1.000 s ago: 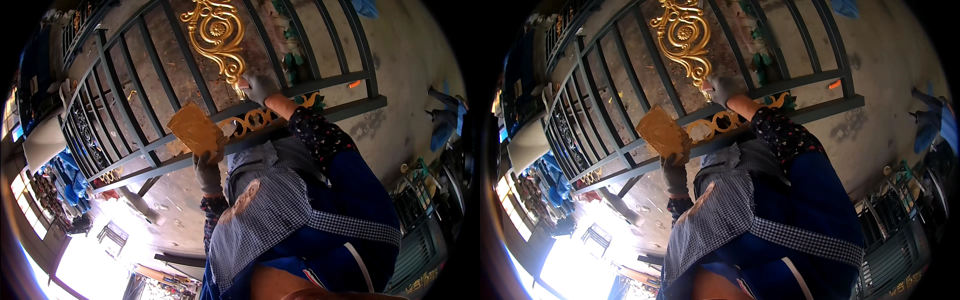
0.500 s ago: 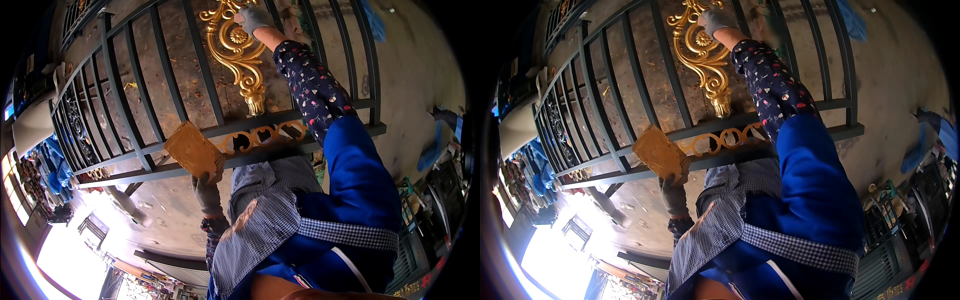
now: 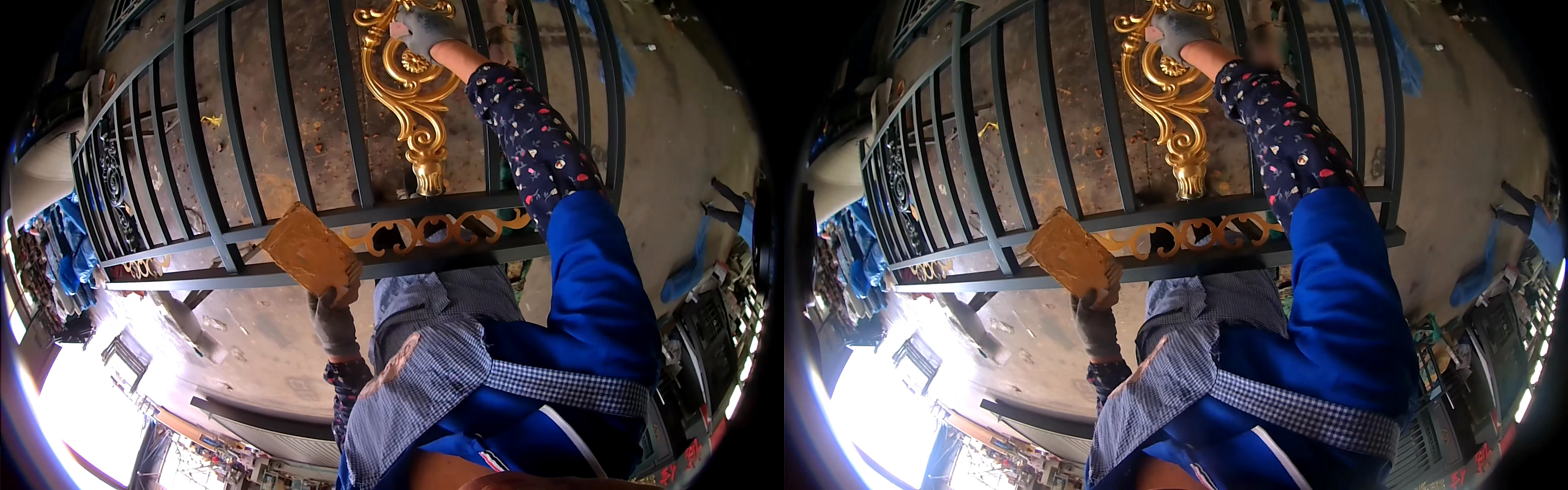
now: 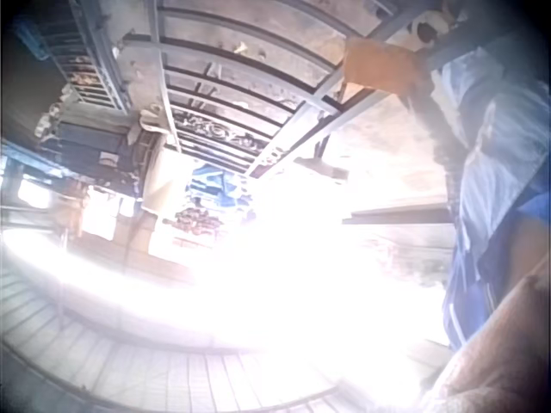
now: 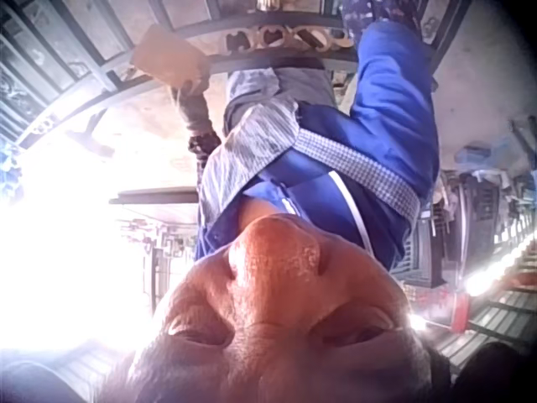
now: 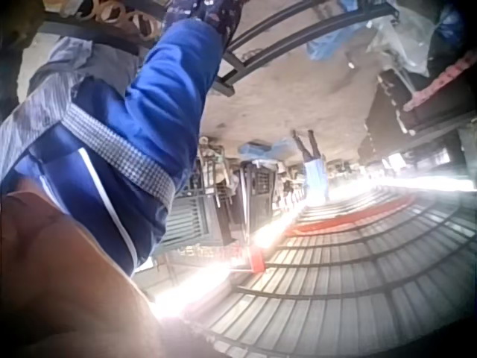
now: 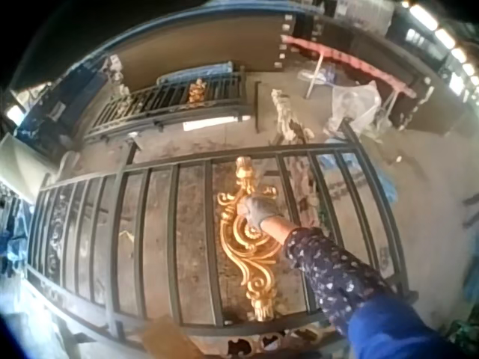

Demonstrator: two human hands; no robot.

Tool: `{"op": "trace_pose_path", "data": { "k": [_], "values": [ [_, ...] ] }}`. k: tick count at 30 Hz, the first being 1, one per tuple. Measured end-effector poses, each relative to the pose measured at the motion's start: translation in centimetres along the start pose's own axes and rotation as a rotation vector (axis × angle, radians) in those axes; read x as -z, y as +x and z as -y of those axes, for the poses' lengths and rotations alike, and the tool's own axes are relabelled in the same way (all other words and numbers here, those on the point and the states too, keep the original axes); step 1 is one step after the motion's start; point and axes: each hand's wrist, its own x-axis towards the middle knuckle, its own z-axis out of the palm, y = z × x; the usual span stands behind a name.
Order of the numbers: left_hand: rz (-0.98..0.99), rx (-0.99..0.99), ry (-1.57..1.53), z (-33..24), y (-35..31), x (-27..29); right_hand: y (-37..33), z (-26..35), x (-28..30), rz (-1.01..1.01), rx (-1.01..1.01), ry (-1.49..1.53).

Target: The person uses a small brush to apply gold paint to the ornate scrollwork of a metal gate. They hold a rectangular sponge in their left hand while painting with their right hand, carefully covering the decorative curves. The person later dips the brush into a bucket of gold paint to reload it.

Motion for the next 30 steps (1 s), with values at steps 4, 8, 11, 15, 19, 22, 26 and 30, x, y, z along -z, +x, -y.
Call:
{"op": "trace_pose_path", "data": {
  "k": [4,8,11,15,19,22,26,30],
  "values": [
    [-0.015,0.003,-0.017,0.0,-0.2,0.1,3.4,-2.3,0.0,0.081,-0.158,-0.030],
    [-0.007,-0.006,-0.120,0.2,-0.9,0.1,1.2,0.6,1.9,0.081,0.068,0.033],
    [-0.033,-0.017,-0.123,-0.1,-0.9,-1.0,-0.3,0.1,2.3,0.122,0.054,-0.016],
    [-0.067,-0.063,-0.079,0.3,-1.5,-0.7,-1.1,3.2,6.4,0.182,-0.154,0.080],
    [-0.085,-0.049,-0.210,3.3,-0.7,1.9,-5.2,4.3,6.6,0.000,-0.035,0.352],
    [-0.051,-0.036,-0.385,3.9,0.3,2.7,-12.3,3.3,3.3,0.033,0.131,0.810],
    [-0.066,-0.121,-0.554,6.2,0.9,4.7,-23.5,10.6,5.1,0.177,-0.102,0.796],
    [-0.137,-0.134,-0.711,8.0,0.3,5.9,-28.5,16.6,1.0,0.263,-0.078,1.227]
  ]
}}
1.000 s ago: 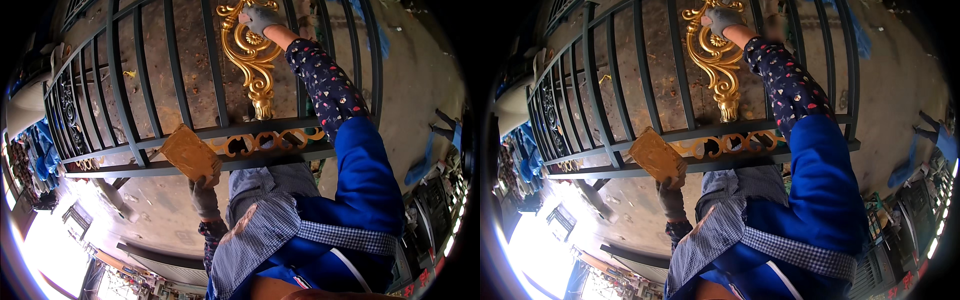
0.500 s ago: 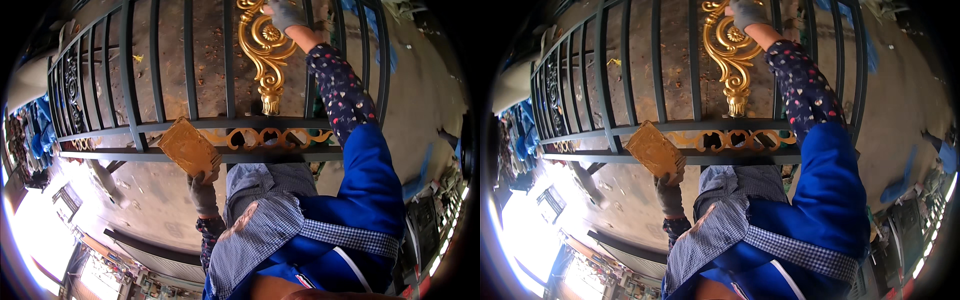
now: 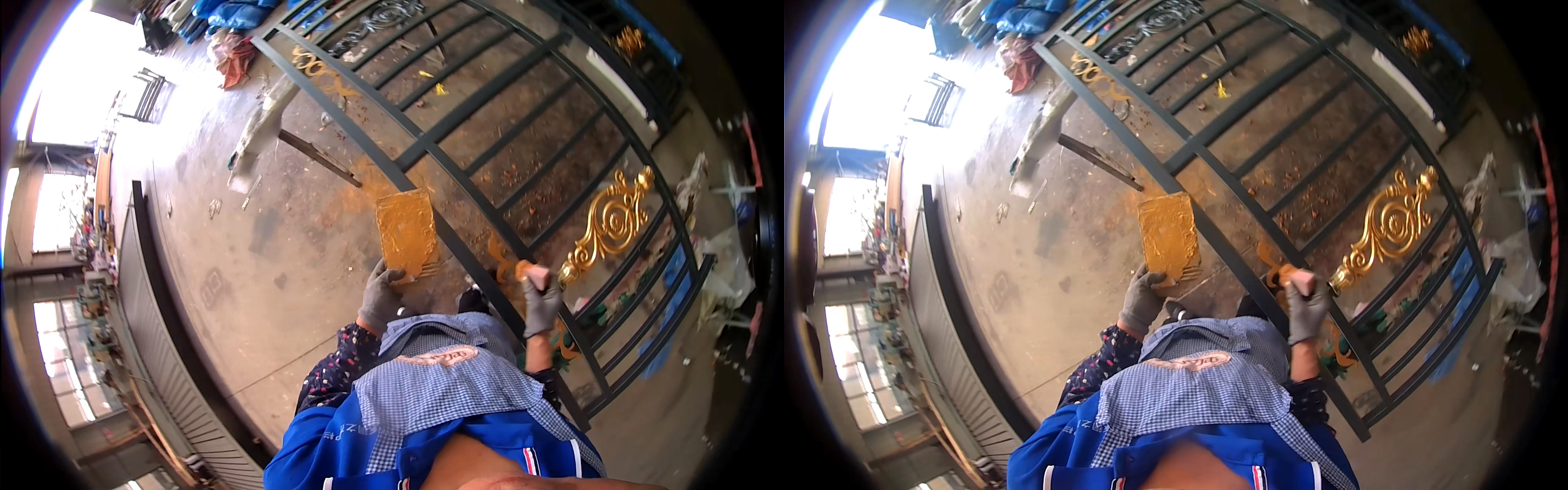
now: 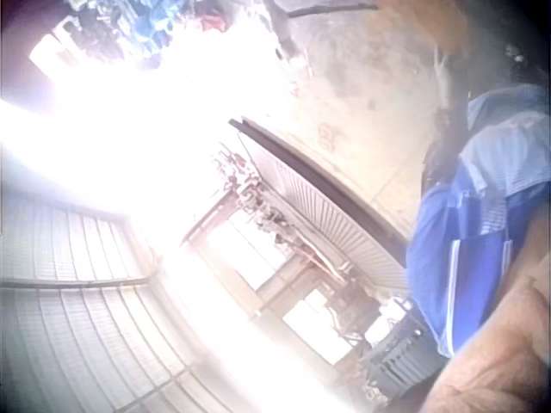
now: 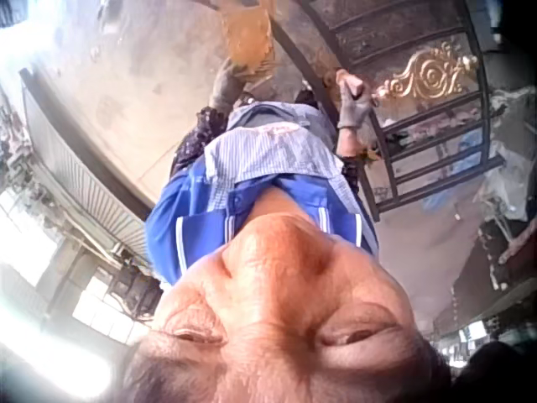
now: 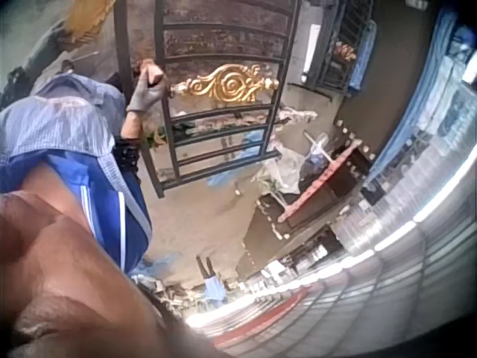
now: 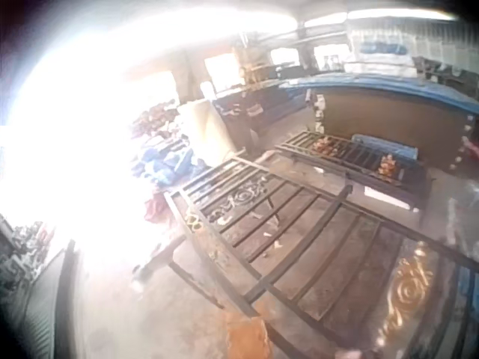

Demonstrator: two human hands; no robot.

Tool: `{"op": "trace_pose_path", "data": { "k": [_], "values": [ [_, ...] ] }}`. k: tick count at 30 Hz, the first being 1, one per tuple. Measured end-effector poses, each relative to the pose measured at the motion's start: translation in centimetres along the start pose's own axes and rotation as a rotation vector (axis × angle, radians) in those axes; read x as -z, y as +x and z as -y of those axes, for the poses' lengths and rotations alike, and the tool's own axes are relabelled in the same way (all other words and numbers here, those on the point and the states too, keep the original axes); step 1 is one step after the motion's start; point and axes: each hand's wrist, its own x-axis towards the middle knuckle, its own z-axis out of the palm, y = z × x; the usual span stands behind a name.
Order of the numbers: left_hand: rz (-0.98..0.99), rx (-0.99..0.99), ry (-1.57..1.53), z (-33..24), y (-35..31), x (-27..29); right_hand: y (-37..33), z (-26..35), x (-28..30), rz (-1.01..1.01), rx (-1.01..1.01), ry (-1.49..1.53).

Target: The person uses a small brush to apply gold paint to the ornate scrollwork of a metal gate. They hold a rectangular sponge in their left hand while painting with their right hand, carefully covering the decorative curves. The person later dips the brush into a bucket of gold paint to reload it.

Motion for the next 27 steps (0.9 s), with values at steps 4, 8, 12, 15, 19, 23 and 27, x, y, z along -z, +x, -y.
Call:
{"op": "trace_pose_path", "data": {
  "k": [4,8,12,15,19,23,27],
  "values": [
    [0.042,-0.104,-0.053,-0.9,-1.2,1.5,1.6,7.6,-7.6,0.312,0.048,0.025],
    [0.052,-0.240,-0.103,-5.1,-5.8,6.6,-1.3,8.4,-15.9,0.524,0.158,0.035],
    [-0.020,-0.427,-0.134,-7.1,-7.8,9.3,-1.7,8.1,-22.6,0.717,0.253,-0.036],
    [-0.034,-0.474,-0.108,-11.7,-8.6,13.5,-4.2,11.9,-29.6,0.853,0.471,-0.176],
    [-0.056,-0.498,-0.138,-16.0,-5.9,14.4,-3.4,14.6,-35.6,0.926,0.650,-0.220],
    [-0.101,-0.491,-0.155,-23.6,-2.6,15.8,-1.1,14.7,-43.3,0.866,0.641,-0.260],
    [-0.154,-0.535,-0.133,-29.9,-1.4,16.0,2.1,14.3,-50.0,0.855,0.443,-0.159]
  ]
}}
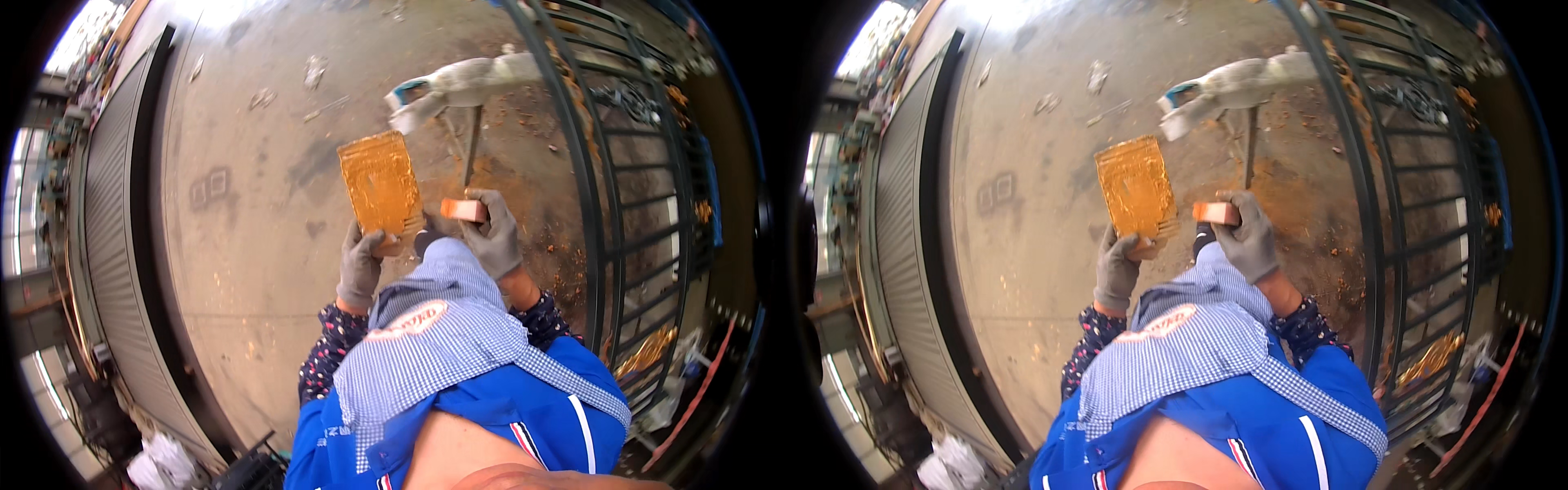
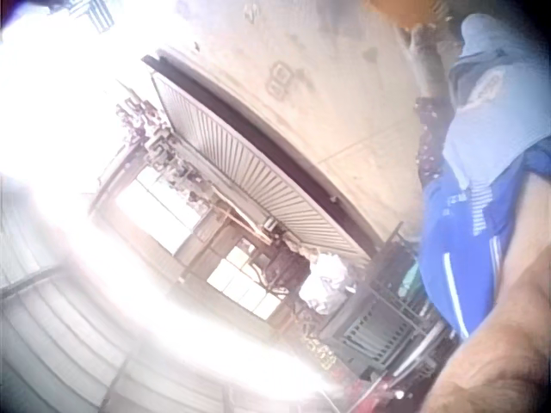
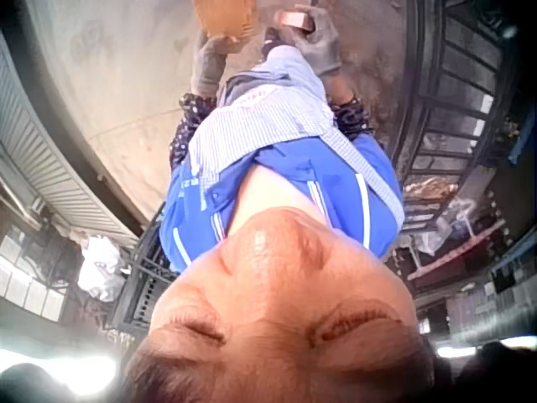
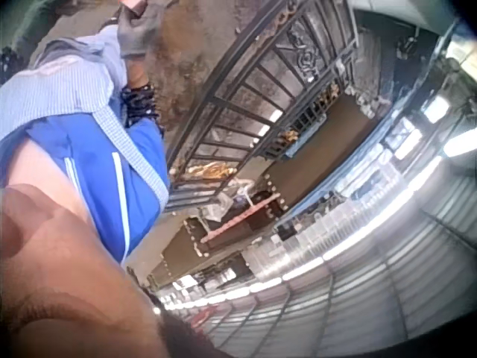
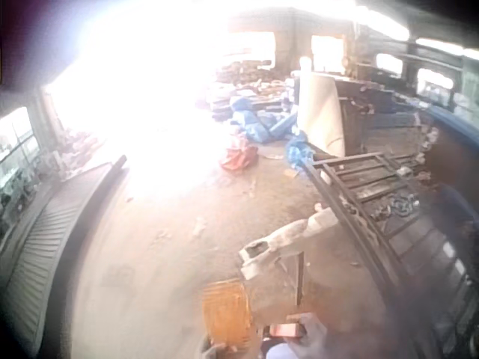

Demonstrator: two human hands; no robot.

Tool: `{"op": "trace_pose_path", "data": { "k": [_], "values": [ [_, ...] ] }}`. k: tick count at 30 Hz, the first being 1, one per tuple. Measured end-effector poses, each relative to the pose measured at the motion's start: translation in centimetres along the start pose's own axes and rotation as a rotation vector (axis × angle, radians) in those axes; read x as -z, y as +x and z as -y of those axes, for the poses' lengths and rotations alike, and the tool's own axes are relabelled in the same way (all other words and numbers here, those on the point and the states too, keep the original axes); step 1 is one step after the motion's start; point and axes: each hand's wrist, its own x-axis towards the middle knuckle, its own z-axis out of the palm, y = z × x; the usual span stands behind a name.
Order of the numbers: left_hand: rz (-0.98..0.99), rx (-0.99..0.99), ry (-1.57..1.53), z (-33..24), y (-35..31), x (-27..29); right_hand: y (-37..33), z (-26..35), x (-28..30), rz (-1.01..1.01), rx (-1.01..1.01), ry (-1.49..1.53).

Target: The person uses a small brush to apply gold paint to the ornate scrollwork of a metal gate. They hold a rectangular sponge in their left hand while painting with their right hand, carefully covering the decorative curves. The person later dips the brush into a bucket of gold paint to reload it.

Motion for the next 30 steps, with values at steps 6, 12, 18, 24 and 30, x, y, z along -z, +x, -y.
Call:
{"op": "trace_pose_path", "data": {
  "k": [6,12,18,24,30],
  "values": [
    [-0.123,-0.056,-0.109,-4.9,4.7,0.1,11.2,1.6,-5.9,0.229,0.202,-0.017],
    [-0.143,-0.006,-0.092,-11.2,15.8,4.4,23.7,2.0,-15.8,0.323,0.328,-0.035],
    [0.034,0.123,-0.108,-20.2,29.6,6.2,33.7,1.1,-22.9,0.187,0.273,-0.100],
    [0.241,0.302,-0.036,-26.9,42.0,4.5,42.2,0.4,-25.4,-0.007,0.290,-0.264],
    [0.370,0.377,-0.001,-27.7,57.1,2.1,53.3,-5.7,-26.6,-0.269,0.339,-0.427]
  ]
}}
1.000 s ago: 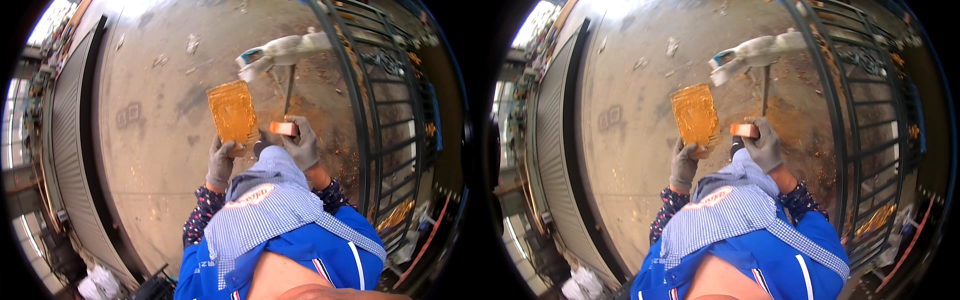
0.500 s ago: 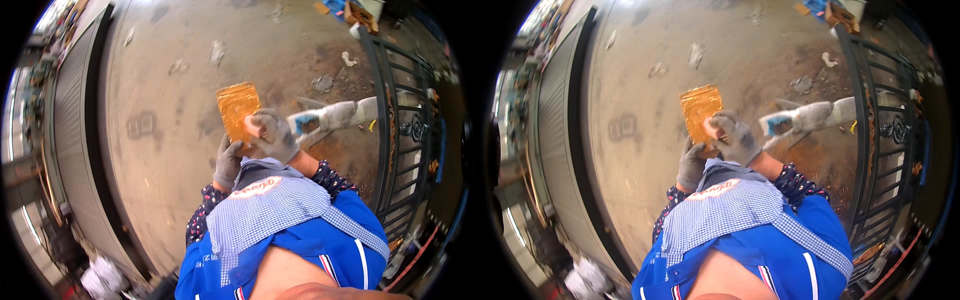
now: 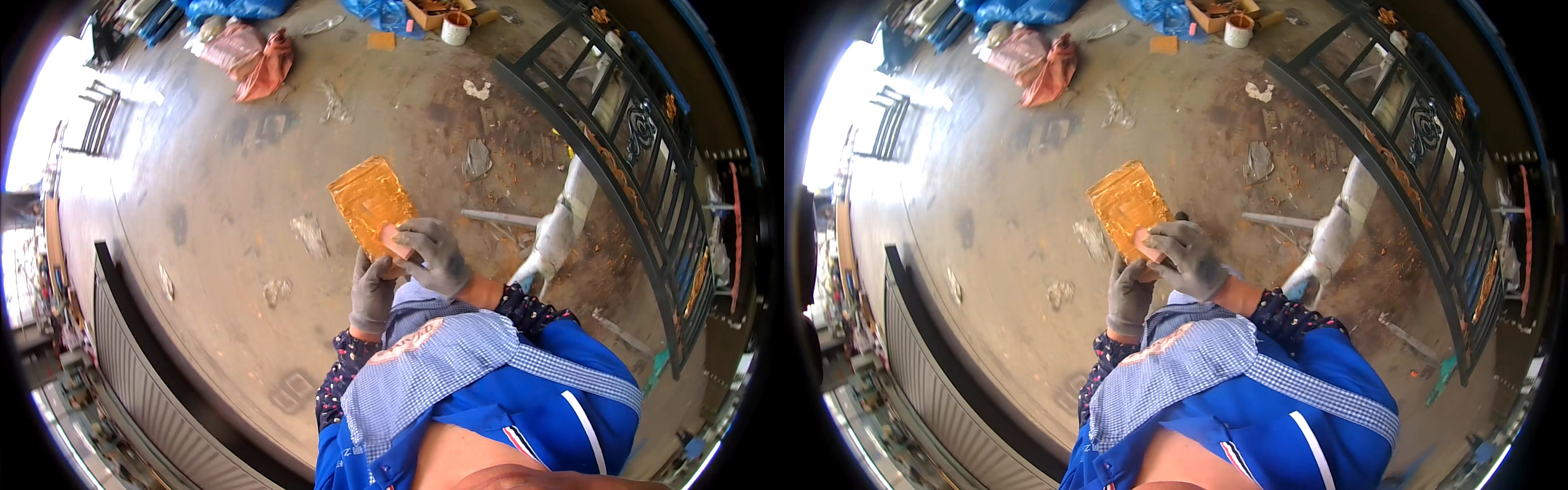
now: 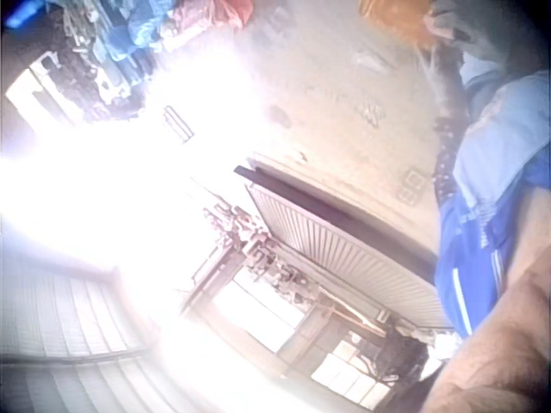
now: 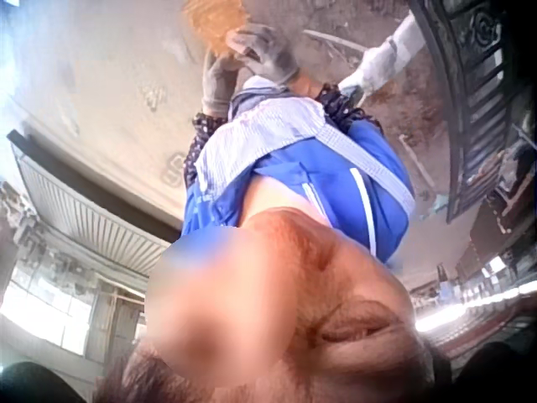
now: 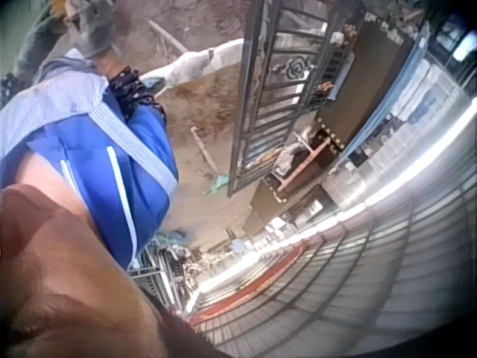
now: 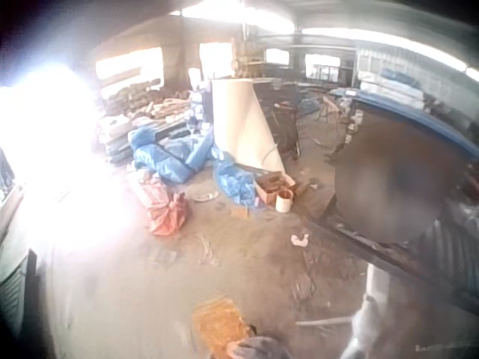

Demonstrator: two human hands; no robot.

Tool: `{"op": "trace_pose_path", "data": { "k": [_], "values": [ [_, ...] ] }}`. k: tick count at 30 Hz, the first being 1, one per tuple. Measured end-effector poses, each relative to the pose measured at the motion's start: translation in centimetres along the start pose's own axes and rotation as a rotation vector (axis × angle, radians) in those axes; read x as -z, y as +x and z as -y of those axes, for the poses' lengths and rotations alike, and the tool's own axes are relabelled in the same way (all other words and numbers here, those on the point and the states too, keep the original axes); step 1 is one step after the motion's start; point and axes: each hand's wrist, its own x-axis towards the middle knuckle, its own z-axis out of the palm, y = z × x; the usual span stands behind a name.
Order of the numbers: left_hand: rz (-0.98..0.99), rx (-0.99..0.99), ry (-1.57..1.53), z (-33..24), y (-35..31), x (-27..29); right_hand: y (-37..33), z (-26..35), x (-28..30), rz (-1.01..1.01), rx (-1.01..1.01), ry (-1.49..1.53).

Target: The person uses a small brush to apply gold paint to the ornate scrollwork of a metal gate. They hold a rectangular sponge in their left hand while painting with their right hand, carefully covering the decorative curves. The person later dips the brush into a bucket of gold paint to reload it.

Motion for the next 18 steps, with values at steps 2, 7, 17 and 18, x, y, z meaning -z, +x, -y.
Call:
{"op": "trace_pose_path", "data": {
  "k": [2,7,17,18],
  "values": [
    [0.046,0.049,0.086,-3.8,5.6,0.9,5.1,-3.1,-2.3,-0.063,-0.009,0.012],
    [0.070,0.080,0.167,-8.2,17.9,3.1,14.1,-10.1,-4.3,-0.207,0.102,-0.033],
    [0.565,0.395,0.333,-17.3,48.8,-0.3,31.9,-23.1,-5.5,-0.369,-0.078,-0.450],
    [0.605,0.424,0.366,-19.2,52.0,-1.3,34.0,-24.7,-5.6,-0.402,-0.113,-0.477]
  ]
}}
